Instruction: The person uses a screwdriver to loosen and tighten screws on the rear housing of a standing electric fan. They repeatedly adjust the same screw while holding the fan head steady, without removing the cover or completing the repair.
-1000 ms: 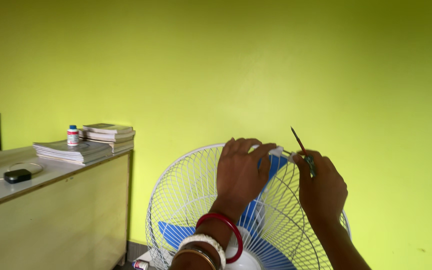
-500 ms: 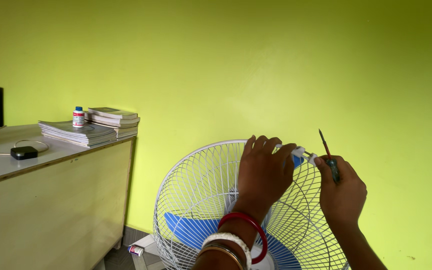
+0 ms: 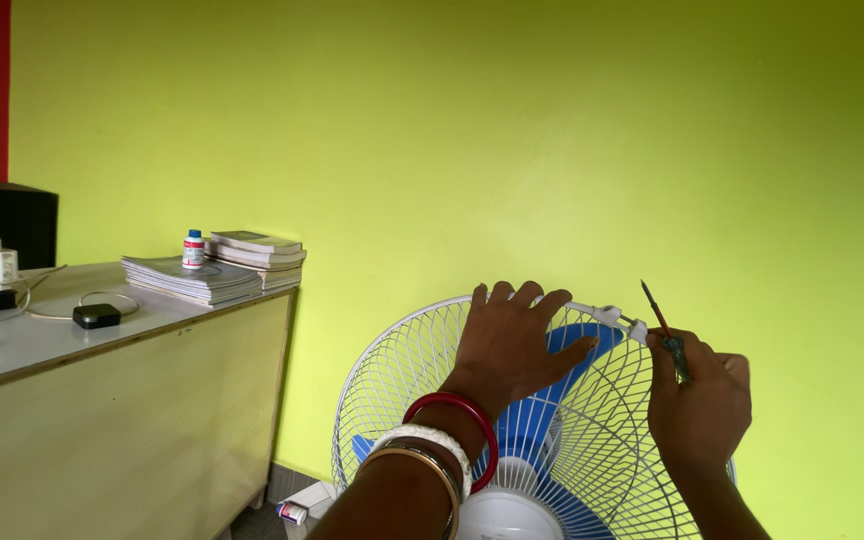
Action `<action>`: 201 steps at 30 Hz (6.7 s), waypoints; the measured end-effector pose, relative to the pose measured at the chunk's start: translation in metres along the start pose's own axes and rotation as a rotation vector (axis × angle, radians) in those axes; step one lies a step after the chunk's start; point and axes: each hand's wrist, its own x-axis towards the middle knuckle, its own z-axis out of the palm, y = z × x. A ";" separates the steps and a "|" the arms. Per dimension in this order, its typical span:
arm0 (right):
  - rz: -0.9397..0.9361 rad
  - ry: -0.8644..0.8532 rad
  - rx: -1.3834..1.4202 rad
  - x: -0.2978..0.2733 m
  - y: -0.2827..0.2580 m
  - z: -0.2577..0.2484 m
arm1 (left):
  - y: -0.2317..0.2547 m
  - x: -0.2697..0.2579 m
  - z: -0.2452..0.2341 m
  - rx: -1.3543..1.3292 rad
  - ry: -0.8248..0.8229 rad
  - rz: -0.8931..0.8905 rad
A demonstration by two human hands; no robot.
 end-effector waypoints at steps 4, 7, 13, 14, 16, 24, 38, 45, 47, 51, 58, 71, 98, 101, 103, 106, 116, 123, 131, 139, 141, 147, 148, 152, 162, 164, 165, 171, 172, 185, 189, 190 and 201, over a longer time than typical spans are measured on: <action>0.027 0.027 0.062 -0.001 0.008 0.006 | -0.003 -0.001 -0.004 0.045 -0.021 -0.006; 0.045 0.006 0.090 -0.003 0.013 0.006 | -0.004 0.001 -0.007 0.055 -0.119 0.001; 0.343 -0.233 0.070 0.005 0.030 0.002 | 0.008 0.003 -0.012 0.112 -0.279 0.070; 0.351 -0.241 0.054 0.004 0.030 0.003 | 0.011 0.002 -0.012 0.113 -0.284 0.053; 0.341 -0.237 0.041 0.001 0.033 0.005 | 0.017 0.002 -0.012 0.109 -0.277 0.019; 0.132 -0.060 0.201 -0.052 0.035 -0.006 | 0.041 -0.005 -0.009 0.112 -0.259 -0.057; 0.108 -0.090 0.384 -0.060 -0.017 -0.025 | 0.055 -0.002 0.008 0.163 -0.242 -0.159; 0.225 -0.235 0.244 -0.038 0.002 -0.021 | 0.078 -0.001 0.024 0.249 -0.192 -0.058; 0.203 -0.244 0.196 -0.036 0.012 -0.022 | 0.073 -0.004 0.023 0.200 -0.211 -0.025; 0.316 -0.335 0.150 -0.034 0.025 -0.021 | 0.049 -0.010 0.016 0.008 -0.109 0.060; 0.148 -0.251 0.062 -0.047 0.023 -0.014 | 0.035 -0.030 0.007 -0.112 -0.018 -0.012; 0.088 -0.375 0.210 -0.073 -0.022 -0.056 | -0.028 -0.050 -0.016 -0.100 0.017 0.003; 0.170 -0.408 0.019 -0.038 0.020 -0.078 | -0.155 -0.052 0.011 -0.181 -0.117 -0.417; 0.124 -0.368 0.008 -0.064 -0.022 -0.090 | -0.175 -0.046 0.022 -0.295 -0.141 -0.493; 0.112 -0.336 0.037 -0.076 -0.045 -0.096 | -0.171 -0.043 0.027 -0.366 -0.085 -0.586; 0.108 -0.292 0.130 -0.082 -0.062 -0.106 | -0.137 -0.033 0.026 -0.394 0.044 -0.800; 0.159 -0.291 0.392 -0.104 -0.119 -0.107 | -0.012 0.033 -0.060 -0.090 -0.400 -0.550; 0.447 -0.506 0.650 -0.111 -0.119 -0.096 | 0.001 0.019 -0.052 0.153 -0.317 -0.489; 0.290 -0.450 0.279 -0.082 0.004 -0.033 | -0.009 0.014 -0.050 0.149 -0.316 -0.401; 0.210 -0.670 0.092 -0.085 0.047 0.009 | -0.038 0.010 -0.063 0.105 -0.345 -0.311; 0.215 -0.716 0.042 -0.087 0.043 0.015 | -0.042 0.011 -0.063 0.102 -0.352 -0.293; 0.175 -0.718 -0.012 -0.086 0.037 0.024 | -0.048 0.010 -0.066 0.074 -0.355 -0.284; 0.209 -0.730 -0.005 -0.085 0.038 0.025 | -0.048 0.011 -0.065 0.068 -0.353 -0.284; 0.249 -0.726 0.011 -0.090 0.038 0.021 | -0.055 0.010 -0.062 0.030 -0.328 -0.250; 0.171 -0.783 -0.079 -0.103 0.017 -0.008 | -0.086 0.005 -0.050 0.009 -0.269 -0.142; 0.125 -0.754 -0.070 -0.105 0.011 -0.010 | -0.080 0.005 -0.044 0.093 -0.246 -0.236; 0.101 -0.735 -0.067 -0.104 0.008 -0.012 | -0.075 0.003 -0.041 0.114 -0.242 -0.330; 0.209 -0.852 -0.221 -0.104 -0.008 -0.022 | -0.067 -0.022 -0.048 0.125 -0.270 -0.566; 0.213 -0.809 -0.205 -0.107 -0.012 -0.021 | -0.067 -0.023 -0.050 0.127 -0.287 -0.578; 0.422 -0.532 0.256 -0.122 0.019 0.000 | -0.067 -0.031 -0.044 0.141 -0.209 -0.529; 0.047 -0.332 0.009 -0.083 0.036 -0.013 | -0.070 -0.030 -0.043 0.152 -0.212 -0.524; 0.128 -0.401 0.080 -0.070 0.039 -0.017 | -0.070 -0.029 -0.042 0.159 -0.217 -0.522; 0.314 -0.328 0.269 0.006 0.003 -0.043 | -0.084 -0.030 -0.041 0.152 -0.214 -0.465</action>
